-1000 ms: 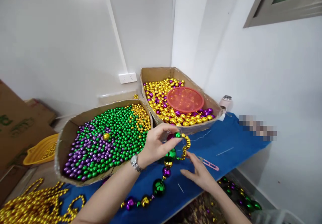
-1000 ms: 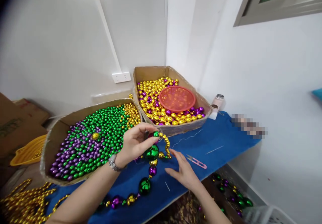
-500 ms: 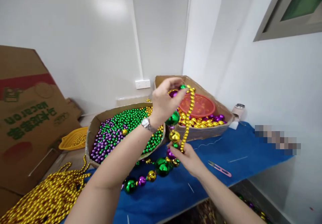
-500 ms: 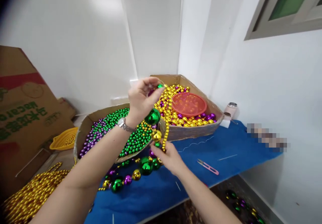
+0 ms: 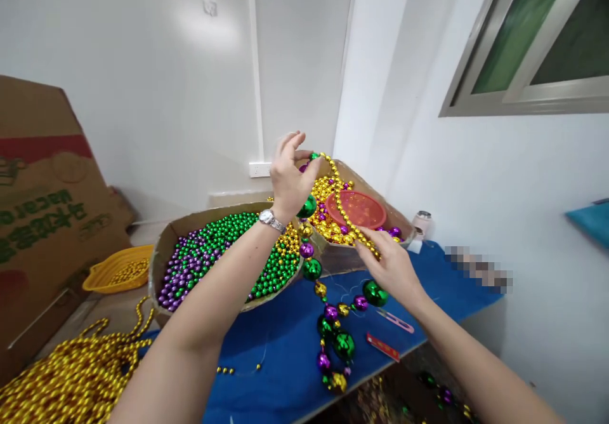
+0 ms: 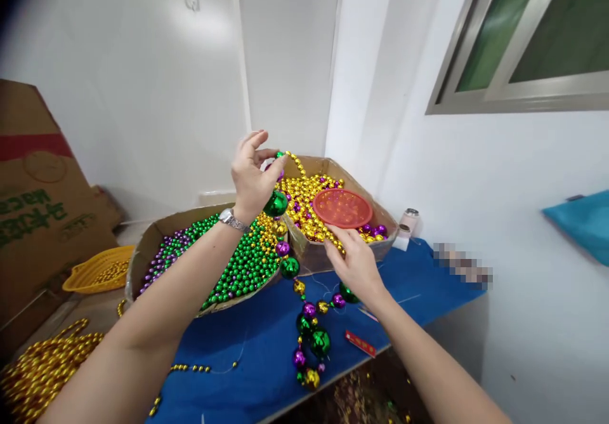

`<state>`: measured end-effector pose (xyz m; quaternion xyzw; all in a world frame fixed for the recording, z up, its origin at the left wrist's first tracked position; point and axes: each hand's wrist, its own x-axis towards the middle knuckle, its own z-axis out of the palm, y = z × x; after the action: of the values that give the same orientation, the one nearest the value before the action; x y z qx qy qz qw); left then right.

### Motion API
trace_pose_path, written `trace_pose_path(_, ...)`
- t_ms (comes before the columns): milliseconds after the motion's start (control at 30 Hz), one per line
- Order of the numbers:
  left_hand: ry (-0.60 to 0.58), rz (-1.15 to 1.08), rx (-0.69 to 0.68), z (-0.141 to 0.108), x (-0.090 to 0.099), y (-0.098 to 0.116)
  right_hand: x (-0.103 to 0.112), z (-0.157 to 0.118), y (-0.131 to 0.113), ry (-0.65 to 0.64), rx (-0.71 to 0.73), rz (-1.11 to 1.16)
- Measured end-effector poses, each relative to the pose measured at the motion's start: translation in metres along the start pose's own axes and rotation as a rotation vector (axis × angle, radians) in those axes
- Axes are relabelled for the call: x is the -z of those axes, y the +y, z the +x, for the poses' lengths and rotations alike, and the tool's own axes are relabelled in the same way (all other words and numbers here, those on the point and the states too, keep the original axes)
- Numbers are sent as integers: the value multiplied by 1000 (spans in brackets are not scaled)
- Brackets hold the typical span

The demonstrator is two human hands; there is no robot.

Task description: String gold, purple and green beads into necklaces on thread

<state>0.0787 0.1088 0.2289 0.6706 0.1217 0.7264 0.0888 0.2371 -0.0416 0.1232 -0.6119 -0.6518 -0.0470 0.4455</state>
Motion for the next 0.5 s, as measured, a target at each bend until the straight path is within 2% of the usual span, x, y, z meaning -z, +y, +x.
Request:
trace_pose_path(133, -22, 32, 10, -2, -5, 6, -3, -6, 6, -157, 3, 100)
trace_pose_path(233, -69, 83, -23, -5, -10, 19, -21, -14, 4, -228, 9, 161)
trace_pose_path(400, -166, 168, -92, -9, -23, 50, -63, -16, -8, -169, -37, 173)
trace_pose_path(500, -204, 150, -99, -11, -30, 68, -76, -11, -13, -110, -92, 163)
